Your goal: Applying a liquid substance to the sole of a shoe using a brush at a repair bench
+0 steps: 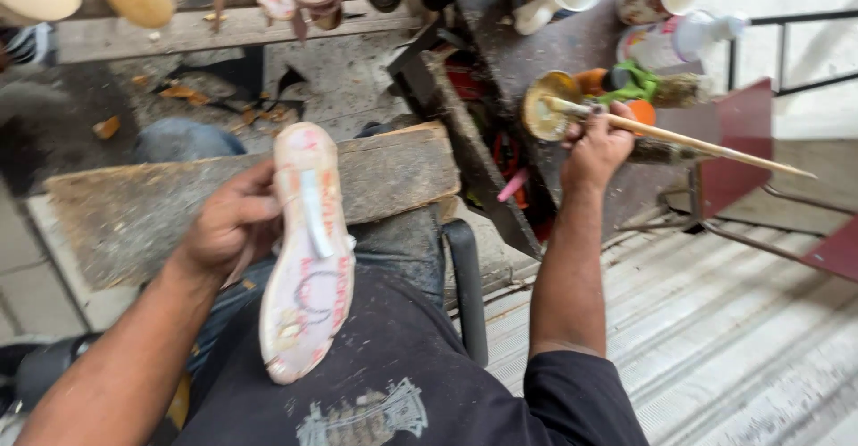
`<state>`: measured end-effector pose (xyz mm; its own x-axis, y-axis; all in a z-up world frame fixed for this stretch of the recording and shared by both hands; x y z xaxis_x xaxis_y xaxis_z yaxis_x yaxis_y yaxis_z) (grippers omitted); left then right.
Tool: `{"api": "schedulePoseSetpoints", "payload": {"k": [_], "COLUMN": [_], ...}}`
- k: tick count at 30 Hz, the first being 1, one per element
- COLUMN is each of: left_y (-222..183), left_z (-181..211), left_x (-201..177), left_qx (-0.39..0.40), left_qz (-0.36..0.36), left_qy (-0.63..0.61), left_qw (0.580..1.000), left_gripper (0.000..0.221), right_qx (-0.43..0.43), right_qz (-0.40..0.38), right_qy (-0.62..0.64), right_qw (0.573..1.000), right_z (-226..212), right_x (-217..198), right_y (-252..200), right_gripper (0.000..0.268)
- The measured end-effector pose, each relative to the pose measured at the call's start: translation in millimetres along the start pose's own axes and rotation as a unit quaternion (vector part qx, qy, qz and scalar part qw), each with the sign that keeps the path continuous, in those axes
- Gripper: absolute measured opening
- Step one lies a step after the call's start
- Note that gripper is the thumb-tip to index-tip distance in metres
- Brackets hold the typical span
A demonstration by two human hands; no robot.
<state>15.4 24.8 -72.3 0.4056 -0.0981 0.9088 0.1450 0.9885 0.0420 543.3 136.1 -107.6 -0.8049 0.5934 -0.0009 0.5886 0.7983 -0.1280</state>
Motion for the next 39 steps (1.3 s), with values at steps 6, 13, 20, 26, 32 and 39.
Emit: {"api": "schedulePoseSetpoints", "payload": {"k": [6,13,20,26,32,39], "left_y": [-9.1,-2.1,-2.4,-3.0,-7.3,-7.5], "left_z": [-17.1,-29.9,-31.6,-26.2,-39.8,-41.3], "left_x": [-18.1,-2.0,-0.9,10.3,-3.0,-0.1], "left_qx": [-0.027,-0.064,-0.060,-0.077,-0.075,-0.068], "left_qz": [0.052,0.017,-0.018,-0.037,-0.039,-0.052], "left_qy": [0.026,0.001,0.021,0.029,0.020,0.028], "left_qw": [0.998,0.998,0.998,0.996,0.996,0.996], "left_gripper": [0.058,0.051,0.049,0.046,0.047,0.050], "right_qx": [-0.107,0.033,-0.035,-0.116,-0.132,-0.201], "right_qz": [0.061,-0.420,-0.523,-0.536,-0.629,-0.483], "right_qy": [0.025,0.186,0.044,0.001,0.037,0.005], "right_qw": [0.992,0.888,0.851,0.836,0.765,0.852], "right_z": [-62.3,-81.2,-104.7,-110.1,-111.4,-116.4], "right_x": [36.3,157.7,230.7,243.1,236.3,233.8], "right_y": [-74.0,-222.3,-270.3,-269.9,-301.4,-251.4], "right_gripper": [0.018,0.005,0.020,0.024,0.021,0.027]}}
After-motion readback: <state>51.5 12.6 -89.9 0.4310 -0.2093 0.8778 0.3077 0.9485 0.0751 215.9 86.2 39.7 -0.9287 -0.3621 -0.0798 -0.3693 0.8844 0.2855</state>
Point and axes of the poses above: each hand's wrist, its own y-axis towards the middle knuckle, its own x-axis out of the palm, z = x × y, the point moved 6 cm from there along y, towards the middle knuckle, and after that the axes turned 13 degrees about x, right-handed, at the moved point
